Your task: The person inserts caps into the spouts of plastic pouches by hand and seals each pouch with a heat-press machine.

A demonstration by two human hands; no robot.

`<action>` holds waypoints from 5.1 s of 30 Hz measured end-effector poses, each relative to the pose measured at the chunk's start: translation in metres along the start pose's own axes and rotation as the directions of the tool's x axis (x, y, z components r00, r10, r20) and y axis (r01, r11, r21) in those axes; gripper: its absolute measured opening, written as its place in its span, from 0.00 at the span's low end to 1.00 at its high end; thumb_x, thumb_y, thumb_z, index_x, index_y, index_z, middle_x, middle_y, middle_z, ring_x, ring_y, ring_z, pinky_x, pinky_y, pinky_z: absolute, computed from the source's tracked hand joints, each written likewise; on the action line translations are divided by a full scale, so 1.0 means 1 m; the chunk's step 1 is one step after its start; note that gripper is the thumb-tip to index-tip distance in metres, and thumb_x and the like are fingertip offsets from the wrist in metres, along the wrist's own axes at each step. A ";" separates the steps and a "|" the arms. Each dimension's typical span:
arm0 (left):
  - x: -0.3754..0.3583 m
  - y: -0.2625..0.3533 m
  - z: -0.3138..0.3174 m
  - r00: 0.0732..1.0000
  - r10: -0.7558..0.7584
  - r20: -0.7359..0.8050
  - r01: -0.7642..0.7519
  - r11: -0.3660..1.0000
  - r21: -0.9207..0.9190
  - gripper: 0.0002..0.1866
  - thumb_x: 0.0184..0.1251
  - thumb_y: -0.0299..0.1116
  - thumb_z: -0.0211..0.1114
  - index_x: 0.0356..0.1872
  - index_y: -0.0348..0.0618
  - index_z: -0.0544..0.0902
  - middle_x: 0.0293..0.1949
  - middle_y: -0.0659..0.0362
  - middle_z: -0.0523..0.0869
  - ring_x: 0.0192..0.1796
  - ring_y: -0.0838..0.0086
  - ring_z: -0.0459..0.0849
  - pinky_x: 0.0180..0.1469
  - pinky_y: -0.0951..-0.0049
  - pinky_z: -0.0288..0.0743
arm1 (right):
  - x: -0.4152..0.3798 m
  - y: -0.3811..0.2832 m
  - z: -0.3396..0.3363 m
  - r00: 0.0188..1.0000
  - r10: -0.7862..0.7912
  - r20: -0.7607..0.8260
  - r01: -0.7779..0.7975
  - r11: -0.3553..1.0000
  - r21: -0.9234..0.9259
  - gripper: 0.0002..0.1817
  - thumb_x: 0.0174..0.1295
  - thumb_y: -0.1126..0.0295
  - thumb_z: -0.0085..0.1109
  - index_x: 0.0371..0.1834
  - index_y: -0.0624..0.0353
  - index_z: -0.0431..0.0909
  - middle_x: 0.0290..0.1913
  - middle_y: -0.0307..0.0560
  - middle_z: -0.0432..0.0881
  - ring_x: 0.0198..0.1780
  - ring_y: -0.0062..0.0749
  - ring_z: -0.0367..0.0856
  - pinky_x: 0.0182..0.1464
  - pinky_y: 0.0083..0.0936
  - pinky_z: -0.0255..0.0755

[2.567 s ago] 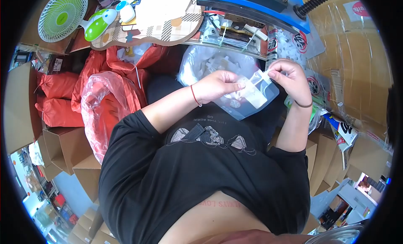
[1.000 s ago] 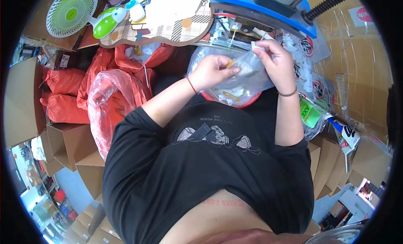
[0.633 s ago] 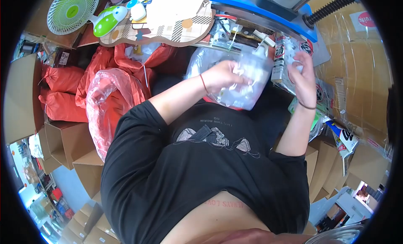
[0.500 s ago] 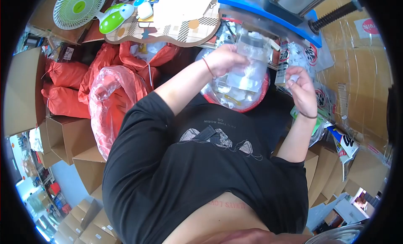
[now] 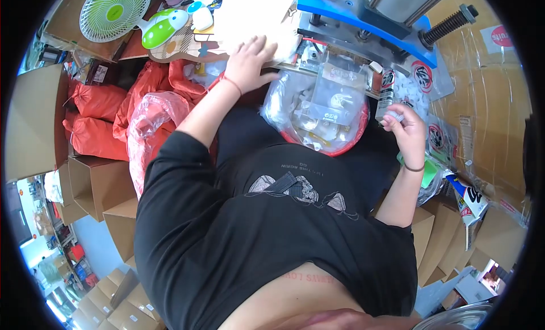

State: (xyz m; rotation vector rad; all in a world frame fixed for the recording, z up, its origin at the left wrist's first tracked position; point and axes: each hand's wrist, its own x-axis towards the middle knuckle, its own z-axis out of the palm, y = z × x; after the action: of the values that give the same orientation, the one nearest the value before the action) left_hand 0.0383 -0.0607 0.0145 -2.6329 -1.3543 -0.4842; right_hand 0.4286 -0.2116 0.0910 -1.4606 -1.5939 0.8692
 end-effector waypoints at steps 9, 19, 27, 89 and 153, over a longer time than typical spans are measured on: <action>-0.003 0.060 -0.023 0.902 -0.238 0.360 0.406 0.187 -0.894 0.11 0.71 0.36 0.69 0.44 0.39 0.89 0.31 0.64 0.88 0.35 0.85 0.81 0.42 0.80 0.77 | 0.025 -0.032 0.046 0.977 -0.168 0.134 0.166 0.986 0.026 0.04 0.64 0.75 0.67 0.39 0.64 0.85 0.35 0.38 0.86 0.37 0.18 0.81 0.42 0.19 0.74; -0.004 0.130 -0.026 0.857 0.171 0.486 0.513 -0.211 -0.832 0.11 0.74 0.37 0.66 0.43 0.38 0.88 0.35 0.64 0.89 0.38 0.85 0.82 0.46 0.80 0.77 | 0.049 -0.030 0.041 0.989 -0.144 -0.037 0.146 0.987 0.065 0.11 0.72 0.65 0.61 0.39 0.65 0.81 0.36 0.34 0.80 0.39 0.17 0.74 0.45 0.18 0.69; -0.006 0.162 -0.023 0.736 0.346 0.582 0.676 -0.426 -0.601 0.12 0.75 0.34 0.64 0.50 0.36 0.85 0.42 0.57 0.91 0.44 0.79 0.88 0.51 0.77 0.80 | 0.027 -0.019 0.003 0.990 -0.040 0.135 0.040 0.999 0.002 0.09 0.70 0.67 0.64 0.40 0.62 0.80 0.42 0.35 0.83 0.41 0.15 0.75 0.46 0.17 0.70; 0.050 0.118 0.002 0.749 0.142 0.647 0.630 -0.456 -0.629 0.12 0.65 0.27 0.70 0.48 0.36 0.84 0.44 0.55 0.90 0.45 0.73 0.89 0.46 0.73 0.85 | 0.024 0.038 -0.022 0.997 0.068 -0.043 -0.075 0.601 -0.796 0.18 0.64 0.71 0.60 0.58 0.51 0.77 0.50 0.55 0.77 0.52 0.56 0.78 0.52 0.44 0.74; 0.009 0.131 -0.221 0.714 0.355 -0.603 -0.467 -0.400 -0.789 0.12 0.63 0.28 0.72 0.43 0.33 0.83 0.41 0.52 0.86 0.37 0.61 0.86 0.36 0.64 0.80 | 0.019 0.064 -0.023 0.972 0.028 -0.234 -0.151 0.836 -0.528 0.10 0.67 0.68 0.64 0.44 0.65 0.82 0.37 0.49 0.83 0.39 0.32 0.80 0.44 0.26 0.73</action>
State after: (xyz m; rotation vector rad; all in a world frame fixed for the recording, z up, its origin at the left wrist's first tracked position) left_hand 0.1015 -0.1895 0.2276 -3.5253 1.0458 -2.1867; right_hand 0.4772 -0.1867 0.0468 -1.9634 -1.6881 0.2826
